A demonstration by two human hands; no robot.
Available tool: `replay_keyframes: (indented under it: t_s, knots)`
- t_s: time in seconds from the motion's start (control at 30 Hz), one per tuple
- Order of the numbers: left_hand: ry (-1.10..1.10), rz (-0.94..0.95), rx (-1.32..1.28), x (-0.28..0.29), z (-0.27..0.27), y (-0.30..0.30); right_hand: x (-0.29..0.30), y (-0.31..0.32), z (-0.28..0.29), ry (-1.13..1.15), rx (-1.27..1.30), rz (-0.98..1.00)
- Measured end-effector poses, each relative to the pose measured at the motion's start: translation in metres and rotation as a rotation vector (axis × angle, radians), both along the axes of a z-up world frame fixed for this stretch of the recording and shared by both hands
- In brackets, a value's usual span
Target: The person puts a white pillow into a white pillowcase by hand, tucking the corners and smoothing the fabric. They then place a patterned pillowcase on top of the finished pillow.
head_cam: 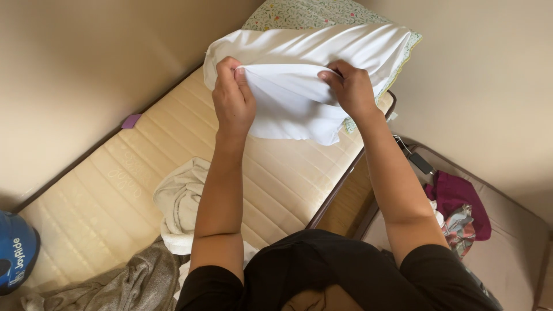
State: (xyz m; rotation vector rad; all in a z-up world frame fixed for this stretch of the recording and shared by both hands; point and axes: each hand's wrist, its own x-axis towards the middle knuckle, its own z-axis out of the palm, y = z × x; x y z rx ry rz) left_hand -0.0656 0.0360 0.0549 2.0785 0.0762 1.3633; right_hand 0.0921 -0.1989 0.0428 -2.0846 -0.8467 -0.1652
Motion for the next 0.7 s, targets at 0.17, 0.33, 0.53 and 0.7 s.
replay_keyframes:
  t_s: [0.17,0.33,0.53,0.7]
  knots:
    - [0.014,-0.029,0.116,0.014,0.004,-0.010,-0.006,-0.017,0.003,-0.177,-0.029,0.165]
    - [-0.002,-0.016,0.200,0.027,0.004,-0.023,0.003,-0.035,0.001,-0.405,0.055,0.165]
    - [-0.016,0.041,0.179,0.040,-0.003,-0.014,0.000,-0.067,0.020,-0.377,0.006,0.134]
    - [0.052,0.182,0.129,0.049,-0.013,-0.011,0.007,-0.081,0.000,-0.074,-0.576,0.030]
